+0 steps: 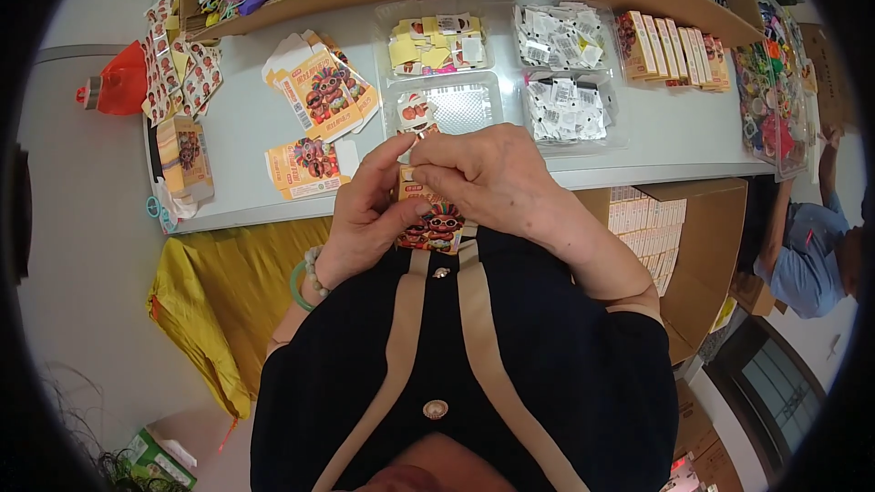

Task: Packaging small colorful items into individual plastic pouches at a toy factory workstation.

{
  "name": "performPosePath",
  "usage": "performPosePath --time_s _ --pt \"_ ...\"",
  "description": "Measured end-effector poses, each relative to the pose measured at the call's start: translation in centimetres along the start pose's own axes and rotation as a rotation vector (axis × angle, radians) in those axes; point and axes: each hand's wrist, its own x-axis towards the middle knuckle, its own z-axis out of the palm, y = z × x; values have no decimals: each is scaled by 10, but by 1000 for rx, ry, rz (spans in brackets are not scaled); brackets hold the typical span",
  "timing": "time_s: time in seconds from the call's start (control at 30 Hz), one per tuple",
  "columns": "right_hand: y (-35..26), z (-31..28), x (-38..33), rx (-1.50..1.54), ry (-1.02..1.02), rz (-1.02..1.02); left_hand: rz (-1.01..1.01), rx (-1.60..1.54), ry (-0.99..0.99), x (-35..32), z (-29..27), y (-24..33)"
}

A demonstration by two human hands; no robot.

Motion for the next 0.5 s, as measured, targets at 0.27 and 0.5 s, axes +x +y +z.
performPosePath --time_s 0.27,0.5 --pt "1 15 -5 -237 230 -237 -33 -63 -2 1 0 -3" --pt "-1 17 -10 -240 263 -248 86 -30 39 0 4 -9"
